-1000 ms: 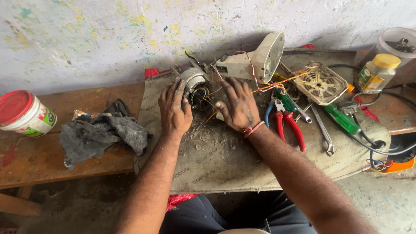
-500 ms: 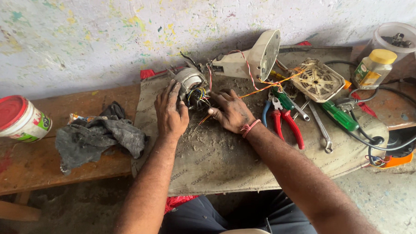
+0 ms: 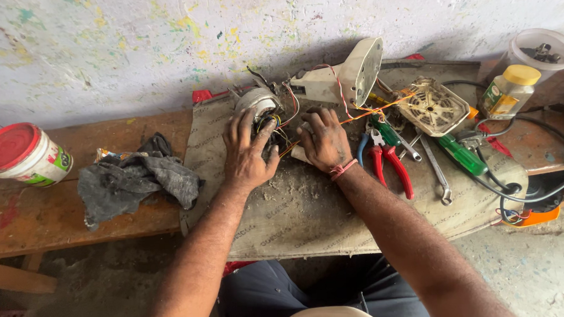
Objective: The person disassembles an electric fan using a screwdriver and pliers, removing the front grille and then unscrewing components from the internal motor assembly.
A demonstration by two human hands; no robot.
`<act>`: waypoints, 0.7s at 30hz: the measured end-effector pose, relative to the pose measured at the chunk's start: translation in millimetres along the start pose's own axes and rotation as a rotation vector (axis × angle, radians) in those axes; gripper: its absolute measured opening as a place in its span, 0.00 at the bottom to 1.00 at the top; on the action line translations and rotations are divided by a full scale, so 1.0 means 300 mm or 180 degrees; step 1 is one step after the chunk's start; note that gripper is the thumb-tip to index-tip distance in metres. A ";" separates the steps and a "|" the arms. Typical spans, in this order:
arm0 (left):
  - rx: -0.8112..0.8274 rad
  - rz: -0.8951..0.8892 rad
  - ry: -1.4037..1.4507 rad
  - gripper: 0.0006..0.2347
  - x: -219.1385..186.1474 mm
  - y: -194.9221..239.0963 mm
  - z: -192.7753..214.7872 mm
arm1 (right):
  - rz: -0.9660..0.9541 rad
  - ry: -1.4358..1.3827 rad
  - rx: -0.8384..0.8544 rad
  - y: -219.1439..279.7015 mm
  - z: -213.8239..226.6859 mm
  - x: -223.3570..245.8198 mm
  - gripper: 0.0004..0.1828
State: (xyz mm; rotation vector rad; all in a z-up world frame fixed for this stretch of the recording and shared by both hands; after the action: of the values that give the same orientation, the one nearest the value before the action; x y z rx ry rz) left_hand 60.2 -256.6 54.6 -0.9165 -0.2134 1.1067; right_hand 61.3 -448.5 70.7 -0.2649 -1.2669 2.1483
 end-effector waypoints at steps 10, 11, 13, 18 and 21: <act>0.0044 -0.0036 -0.0003 0.22 -0.037 -0.020 0.011 | 0.0161 -0.0404 0.0629 -0.001 -0.044 0.014 0.22; 0.0012 -0.0054 -0.0031 0.21 -0.030 -0.021 0.015 | 0.0142 -0.0451 0.0648 -0.007 -0.043 0.015 0.22; -0.0051 -0.0086 -0.0067 0.18 -0.026 -0.023 0.013 | 0.0093 -0.0337 0.0607 -0.005 -0.023 0.021 0.21; -0.0195 -0.0072 -0.0108 0.15 -0.025 -0.022 0.031 | 0.0022 0.0481 -0.0142 -0.026 0.120 0.071 0.18; -0.0268 -0.0142 -0.0012 0.15 -0.029 -0.023 0.033 | 0.0002 0.0868 -0.0710 -0.027 0.265 0.049 0.20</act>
State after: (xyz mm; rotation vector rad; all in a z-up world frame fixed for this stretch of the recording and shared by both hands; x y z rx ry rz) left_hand 55.1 -259.7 68.2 -0.9803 -0.2840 1.0648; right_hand 16.3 -494.1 120.8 -0.6287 -1.3418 1.8931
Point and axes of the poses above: each hand's wrist, its own y-axis away from the middle knuckle, its own z-axis out of the back of the hand, x = y × z, the point moved 6 cm from there along -y, towards the middle knuckle, and after that the axes turned 15 degrees about z, right-handed, at the moved point
